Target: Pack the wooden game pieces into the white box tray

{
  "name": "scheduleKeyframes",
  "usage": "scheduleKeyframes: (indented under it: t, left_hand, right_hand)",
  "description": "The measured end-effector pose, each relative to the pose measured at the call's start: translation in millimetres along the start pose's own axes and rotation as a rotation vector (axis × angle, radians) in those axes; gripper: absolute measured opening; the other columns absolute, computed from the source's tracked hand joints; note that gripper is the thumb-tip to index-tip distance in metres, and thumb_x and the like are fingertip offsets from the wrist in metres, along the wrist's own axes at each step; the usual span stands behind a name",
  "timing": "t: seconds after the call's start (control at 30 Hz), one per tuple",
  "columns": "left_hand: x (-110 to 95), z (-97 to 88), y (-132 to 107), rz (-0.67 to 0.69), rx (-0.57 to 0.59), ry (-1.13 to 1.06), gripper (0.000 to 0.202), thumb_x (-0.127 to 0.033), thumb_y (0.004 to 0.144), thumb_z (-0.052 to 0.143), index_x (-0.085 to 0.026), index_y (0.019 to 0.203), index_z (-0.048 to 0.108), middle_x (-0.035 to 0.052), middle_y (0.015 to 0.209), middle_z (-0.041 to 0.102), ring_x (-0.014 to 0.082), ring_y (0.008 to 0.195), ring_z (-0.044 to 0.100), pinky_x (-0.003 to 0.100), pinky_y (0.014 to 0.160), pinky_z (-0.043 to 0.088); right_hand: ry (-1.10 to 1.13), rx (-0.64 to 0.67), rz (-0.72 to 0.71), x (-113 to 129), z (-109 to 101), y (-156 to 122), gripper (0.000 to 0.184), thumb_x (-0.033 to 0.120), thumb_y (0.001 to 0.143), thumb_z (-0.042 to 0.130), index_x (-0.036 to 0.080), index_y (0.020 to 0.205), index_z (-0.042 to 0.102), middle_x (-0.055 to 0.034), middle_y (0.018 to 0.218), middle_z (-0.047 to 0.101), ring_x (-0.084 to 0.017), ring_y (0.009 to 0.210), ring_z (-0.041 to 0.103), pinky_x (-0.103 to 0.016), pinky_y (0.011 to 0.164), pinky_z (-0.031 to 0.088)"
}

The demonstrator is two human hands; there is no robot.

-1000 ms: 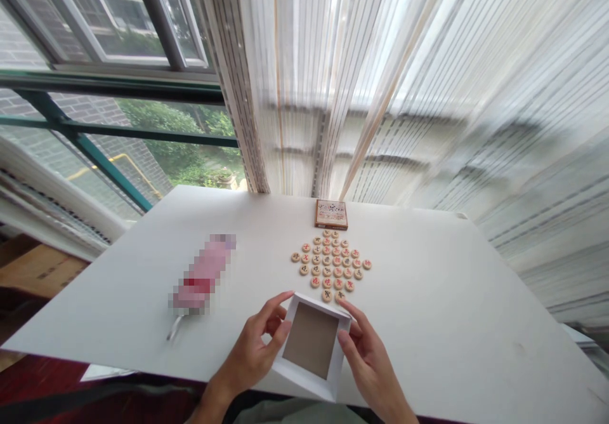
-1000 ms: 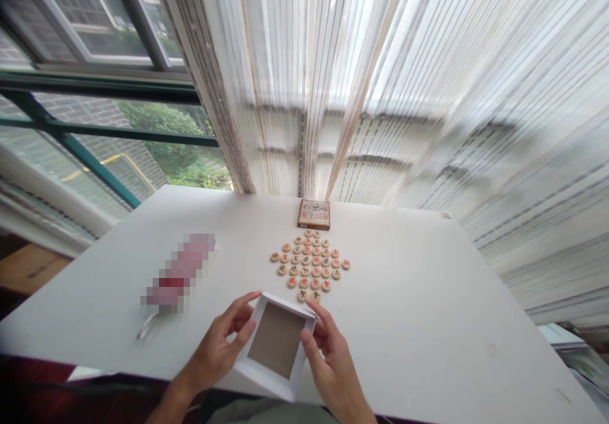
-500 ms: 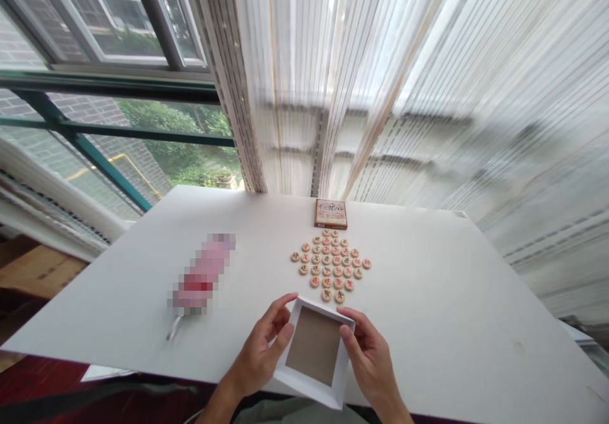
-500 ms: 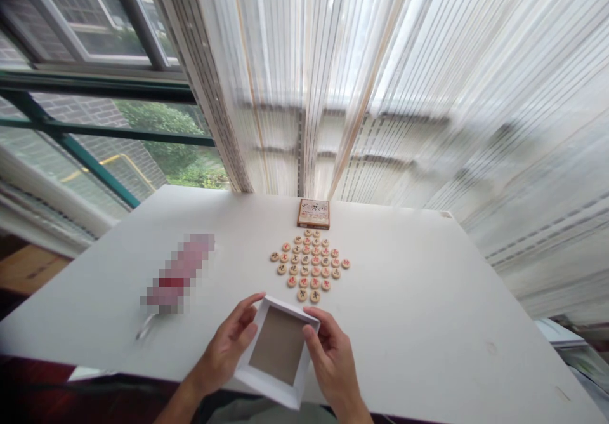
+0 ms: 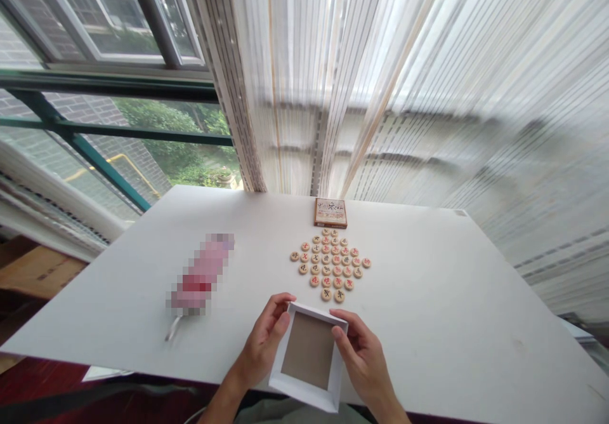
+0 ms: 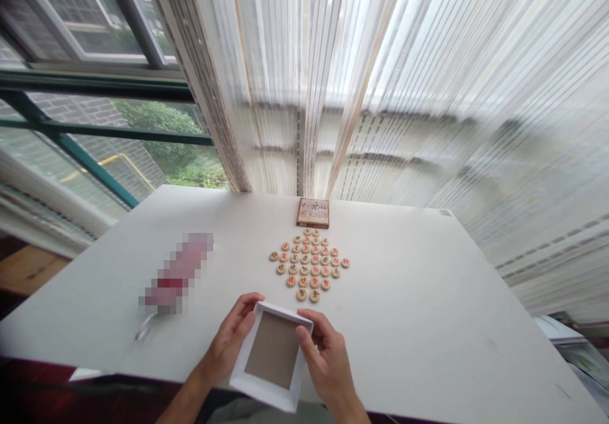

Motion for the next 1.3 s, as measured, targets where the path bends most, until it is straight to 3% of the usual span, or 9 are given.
scheduleKeyframes:
  t: [0.13,0.33,0.47,0.63,0.8,0.97,1.07,1.3]
  left_hand:
    - [4.3,-8.6,-0.8,-0.011,-0.039,0.07,0.033,-0.044,0.1,0.044,-0.026,0.129,0.044,0.0046,0.108,0.059,0.018,0.087,0.059,0.028,0.078,0.05]
    - [-2.9,-42.6,-0.7,0.035,-0.166,0.506,0.037,-0.042,0.1,0.044,-0.024,0.131,0.049,0.0019,0.09,0.061,0.017,0.079,0.059,0.026,0.074,0.048]
    - [-10.6,-55.2,3.2,0.097,-0.194,0.783,0.035,-0.037,0.099,0.043,-0.024,0.132,0.05,-0.0001,0.081,0.062,0.0166,0.071,0.06,0.026,0.07,0.048]
    - [-13.2,-54.5,8.6,0.186,-0.269,1.039,0.029,-0.033,0.099,0.042,-0.026,0.125,0.054,0.0022,0.092,0.067,0.0184,0.079,0.065,0.029,0.076,0.05]
    - [-16.3,-51.4,11.3,0.212,-0.327,1.129,0.03,-0.032,0.099,0.04,-0.025,0.125,0.054,0.0041,0.1,0.065,0.0181,0.076,0.066,0.03,0.071,0.054]
    - [-18.0,-50.0,8.4,0.271,-0.251,1.125,0.032,-0.027,0.098,0.041,-0.025,0.128,0.053,0.0071,0.124,0.061,0.0211,0.103,0.066,0.033,0.091,0.055]
    - [-12.5,-51.5,6.3,0.284,-0.229,1.105,0.033,-0.024,0.098,0.041,-0.024,0.129,0.052,0.0079,0.126,0.061,0.0225,0.113,0.062,0.036,0.099,0.052]
    - [-2.7,-53.5,6.0,0.272,-0.259,1.092,0.033,-0.022,0.096,0.043,-0.023,0.128,0.052,0.0086,0.123,0.065,0.0237,0.11,0.064,0.039,0.098,0.052]
  right_hand:
    - [0.006,0.028,0.011,-1.8,6.1,0.0,0.039,0.049,0.095,0.056,0.02,0.12,0.062,-0.0008,0.075,0.059,-0.015,0.064,0.053,-0.023,0.058,0.045]
    - [-0.018,0.105,0.033,-3.0,16.8,2.0,0.047,0.045,0.097,0.053,0.025,0.139,0.045,-0.0054,0.099,0.066,-0.015,0.069,0.063,-0.026,0.063,0.053]
    - [-0.15,0.092,-0.03,-0.8,16.7,2.8,0.045,0.042,0.095,0.057,0.024,0.136,0.048,-0.0079,0.105,0.067,-0.015,0.067,0.065,-0.027,0.064,0.056]
    - [-0.276,0.076,-0.163,6.4,16.7,2.2,0.034,0.035,0.096,0.056,0.024,0.128,0.055,-0.0068,0.101,0.068,-0.013,0.063,0.064,-0.024,0.058,0.055]
    - [-0.416,0.116,-0.274,14.8,16.3,-2.4,0.033,0.026,0.096,0.054,0.026,0.129,0.056,-0.0092,0.112,0.065,-0.017,0.082,0.068,-0.026,0.068,0.059]
    - [-0.522,0.15,-0.351,14.3,15.0,-7.6,0.039,0.022,0.092,0.059,0.026,0.131,0.057,-0.0114,0.126,0.06,-0.024,0.114,0.062,-0.033,0.094,0.057]
    - [-0.537,0.146,-0.376,10.5,15.4,-7.6,0.038,0.02,0.092,0.059,0.026,0.13,0.059,-0.0116,0.127,0.06,-0.025,0.117,0.061,-0.036,0.1,0.054]
    - [-0.548,0.142,-0.371,4.5,16.9,-4.1,0.034,0.02,0.094,0.057,0.026,0.127,0.061,-0.0116,0.127,0.059,-0.024,0.114,0.063,-0.037,0.099,0.055]
Point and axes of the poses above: each hand's wrist, its own y-axis towards the middle knuckle, its own z-axis out of the palm, x = y × z, the point moved 6 cm from there along y, towards the middle knuckle
